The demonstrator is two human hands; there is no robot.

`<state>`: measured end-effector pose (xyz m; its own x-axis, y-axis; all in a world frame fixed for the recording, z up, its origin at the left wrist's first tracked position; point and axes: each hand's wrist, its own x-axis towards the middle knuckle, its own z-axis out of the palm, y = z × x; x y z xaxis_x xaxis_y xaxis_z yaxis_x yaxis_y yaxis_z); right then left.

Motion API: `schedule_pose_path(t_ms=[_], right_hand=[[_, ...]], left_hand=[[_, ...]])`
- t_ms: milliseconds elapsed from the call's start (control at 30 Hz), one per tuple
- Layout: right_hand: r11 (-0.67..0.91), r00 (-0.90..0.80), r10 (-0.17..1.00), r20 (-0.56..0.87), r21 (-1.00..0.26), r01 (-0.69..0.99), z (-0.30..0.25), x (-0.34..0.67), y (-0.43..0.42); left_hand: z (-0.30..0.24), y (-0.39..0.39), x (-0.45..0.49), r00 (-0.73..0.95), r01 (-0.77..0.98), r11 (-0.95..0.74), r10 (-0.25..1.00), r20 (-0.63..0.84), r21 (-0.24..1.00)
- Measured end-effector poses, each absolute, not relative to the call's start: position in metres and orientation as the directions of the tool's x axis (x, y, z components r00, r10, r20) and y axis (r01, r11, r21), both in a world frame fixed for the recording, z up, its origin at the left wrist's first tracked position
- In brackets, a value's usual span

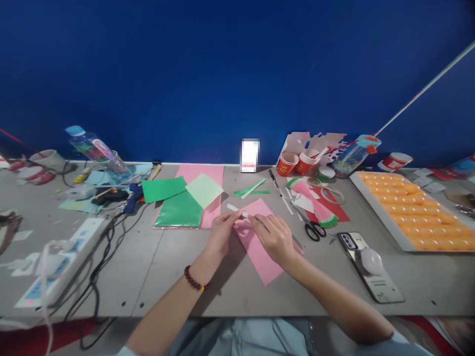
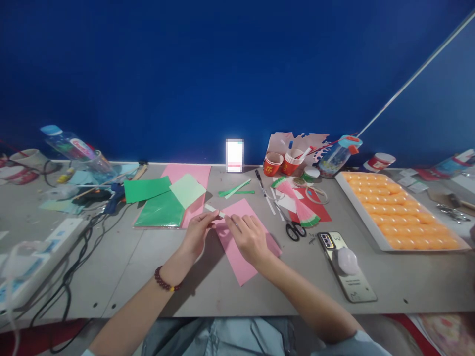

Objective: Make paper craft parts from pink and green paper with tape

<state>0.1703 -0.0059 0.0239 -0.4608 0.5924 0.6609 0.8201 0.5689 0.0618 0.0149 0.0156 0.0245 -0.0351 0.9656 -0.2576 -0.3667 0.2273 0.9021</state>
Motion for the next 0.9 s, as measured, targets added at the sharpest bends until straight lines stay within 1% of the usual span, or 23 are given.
schedule_pose_path(t_ms=[267, 667, 900], right_hand=[[0.569, -0.459, 0.579, 0.673, 0.07, 0.819, 0.0241, 0.1718, -0.004], [0.583, -0.478, 0.566, 0.672, 0.084, 0.808, 0.0227, 0.173, -0.0023], [0.576, -0.48, 0.553, 0.681, 0.104, 0.811, 0.0236, 0.1723, -0.002]], left_hand=[[0.0259, 0.0167, 0.0129, 0.004, -0.39, 0.25, 0.963, -0.27, 0.886], [0.0206, 0.0169, 0.0107, 0.018, -0.385, 0.269, 0.959, -0.284, 0.883], [0.023, 0.0159, 0.0149, 0.068, -0.441, 0.293, 0.953, -0.294, 0.848]])
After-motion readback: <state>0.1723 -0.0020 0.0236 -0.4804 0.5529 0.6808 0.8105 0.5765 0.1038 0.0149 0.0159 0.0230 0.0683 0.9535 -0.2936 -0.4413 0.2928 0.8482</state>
